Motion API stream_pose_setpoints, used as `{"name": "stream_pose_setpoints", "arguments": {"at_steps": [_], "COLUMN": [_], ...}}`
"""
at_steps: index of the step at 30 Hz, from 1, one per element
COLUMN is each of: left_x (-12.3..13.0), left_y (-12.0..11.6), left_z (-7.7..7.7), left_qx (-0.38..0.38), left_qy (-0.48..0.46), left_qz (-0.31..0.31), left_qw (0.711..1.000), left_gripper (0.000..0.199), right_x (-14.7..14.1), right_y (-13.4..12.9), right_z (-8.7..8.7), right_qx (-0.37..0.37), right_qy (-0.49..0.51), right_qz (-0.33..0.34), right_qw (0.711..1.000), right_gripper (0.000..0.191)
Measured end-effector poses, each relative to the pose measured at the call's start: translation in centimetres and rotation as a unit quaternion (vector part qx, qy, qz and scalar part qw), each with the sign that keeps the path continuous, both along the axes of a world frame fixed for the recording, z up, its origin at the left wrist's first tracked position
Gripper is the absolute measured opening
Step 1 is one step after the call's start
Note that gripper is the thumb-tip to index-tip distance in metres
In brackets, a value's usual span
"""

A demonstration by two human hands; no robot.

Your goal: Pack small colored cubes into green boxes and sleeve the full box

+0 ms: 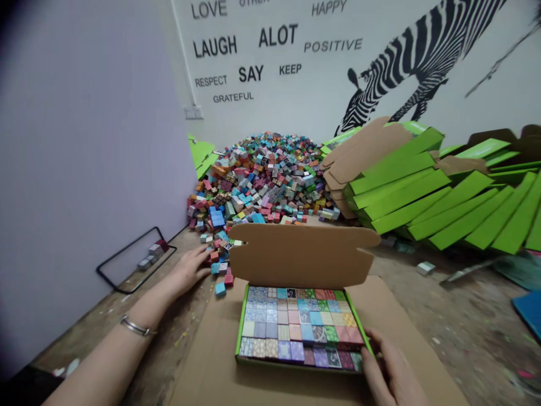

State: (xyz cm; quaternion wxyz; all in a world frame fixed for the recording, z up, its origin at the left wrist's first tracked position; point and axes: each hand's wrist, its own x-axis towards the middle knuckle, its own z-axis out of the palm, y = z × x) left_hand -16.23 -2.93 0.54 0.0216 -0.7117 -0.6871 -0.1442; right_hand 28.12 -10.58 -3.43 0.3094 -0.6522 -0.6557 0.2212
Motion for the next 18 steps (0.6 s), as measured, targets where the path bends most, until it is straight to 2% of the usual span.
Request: {"name": "stream_pose_setpoints", "arguments": {"at_steps": [3,6,18], "left_x": [-0.1,0.1,1.0], "left_y": [-0.3,-0.7,-0.9], "left_z": [0.4,0.5,-0.8], "left_qx": [-0.014,-0.02,-0.027], "left_qy": [-0.007,-0.015,-0.075], "left_qz": [-0.002,0.019,0.101], "left_qw": [1.0,0.999,0.992], "left_gripper": [0.036,0.038,0.03], "right_x": [-0.2,-0.8,-2.1], "right_y": [-0.2,-0.3,-0.4], "right_z": [0.2,0.8,2.1], "right_qx": [0.007,0.017,0.066], "right_qy": [-0.025,-0.036,-0.055], "right_qz": [0.002,-0.001,-0.024], "right_qw": [1.0,0.999,0.996], "right_gripper": [0.043,0.045,0.043]}}
